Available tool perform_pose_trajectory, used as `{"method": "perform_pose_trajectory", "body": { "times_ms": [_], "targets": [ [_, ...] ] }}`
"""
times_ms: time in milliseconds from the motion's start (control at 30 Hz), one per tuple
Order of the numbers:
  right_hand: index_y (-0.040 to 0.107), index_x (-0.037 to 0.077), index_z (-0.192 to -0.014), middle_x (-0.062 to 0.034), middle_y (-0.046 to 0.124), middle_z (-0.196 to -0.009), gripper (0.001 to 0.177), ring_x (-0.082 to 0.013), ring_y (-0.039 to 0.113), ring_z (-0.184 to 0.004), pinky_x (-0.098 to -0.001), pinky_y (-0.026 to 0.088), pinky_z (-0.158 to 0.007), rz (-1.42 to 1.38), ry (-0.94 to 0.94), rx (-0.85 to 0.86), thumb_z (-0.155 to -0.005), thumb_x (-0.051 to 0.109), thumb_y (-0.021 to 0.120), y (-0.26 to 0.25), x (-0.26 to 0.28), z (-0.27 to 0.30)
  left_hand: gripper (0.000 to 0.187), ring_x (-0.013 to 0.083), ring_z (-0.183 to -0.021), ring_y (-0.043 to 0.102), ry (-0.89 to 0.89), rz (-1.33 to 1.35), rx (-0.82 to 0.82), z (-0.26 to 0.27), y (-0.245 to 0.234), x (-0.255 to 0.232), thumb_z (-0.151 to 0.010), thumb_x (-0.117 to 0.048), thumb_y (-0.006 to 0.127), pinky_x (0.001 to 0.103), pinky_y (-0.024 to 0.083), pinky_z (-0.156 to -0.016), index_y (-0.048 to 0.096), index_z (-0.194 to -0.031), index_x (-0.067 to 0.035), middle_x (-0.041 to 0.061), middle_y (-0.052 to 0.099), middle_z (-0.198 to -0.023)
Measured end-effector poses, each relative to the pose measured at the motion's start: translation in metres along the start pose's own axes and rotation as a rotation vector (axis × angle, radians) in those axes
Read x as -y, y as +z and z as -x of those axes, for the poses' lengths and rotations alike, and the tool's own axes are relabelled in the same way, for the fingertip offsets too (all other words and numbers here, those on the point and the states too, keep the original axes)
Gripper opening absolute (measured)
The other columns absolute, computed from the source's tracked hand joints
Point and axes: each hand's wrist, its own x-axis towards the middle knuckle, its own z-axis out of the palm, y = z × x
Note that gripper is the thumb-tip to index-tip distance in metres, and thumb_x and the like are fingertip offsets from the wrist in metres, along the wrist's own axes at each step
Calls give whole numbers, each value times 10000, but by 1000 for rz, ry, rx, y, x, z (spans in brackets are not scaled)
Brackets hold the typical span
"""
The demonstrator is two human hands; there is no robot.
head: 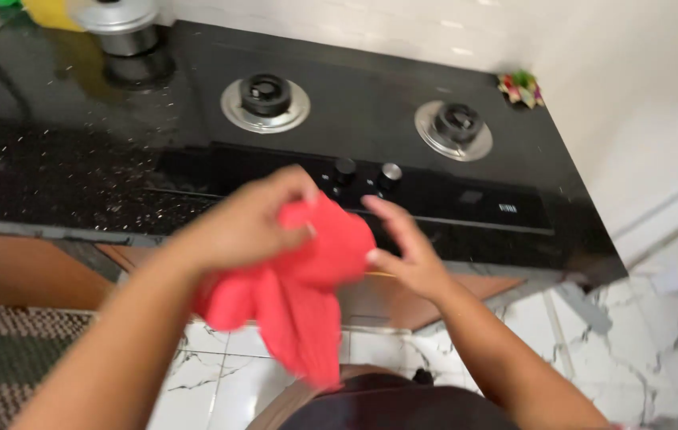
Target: Cleaning a black glass stovetop by removing debris and wiping down the surface and burner components.
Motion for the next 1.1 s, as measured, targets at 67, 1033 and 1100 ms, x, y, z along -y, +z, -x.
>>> {"method": "perform_pose_trajectory", "body": {
  "times_ms": [67,1033,1100],
  "targets": [
    [449,55,-1513,-83,536,-1477,682,-188,499,-1361,-314,388,-1145,-291,45,223,-912,174,747,5,25,-2,306,165,-927,639,2,127,166,3,30,-14,-796,-139,748,329,544,-819,552,-1024,-84,61,653,-958],
    [649,52,-981,-23,664,-929,295,-117,644,-849,-271,526,-754,50,119,282,-723,37,791,-115,30,15,292,272,-772,730,-657,-668,40,56,-21,-105,-749,-282,827,388,561,-708,765,-1028,-222,65,762,-823],
    [665,51,-989,-20,668,-961,267,-113,650,-874,-264,530,-767,20,105,278,-747,2,766,-127,17,17,357,273,-760,742,-711,-611,56,56,-24,-103,-713,-279,832,380,569,-710,765,-1059,-220,70,769,-820]
  ]
}}
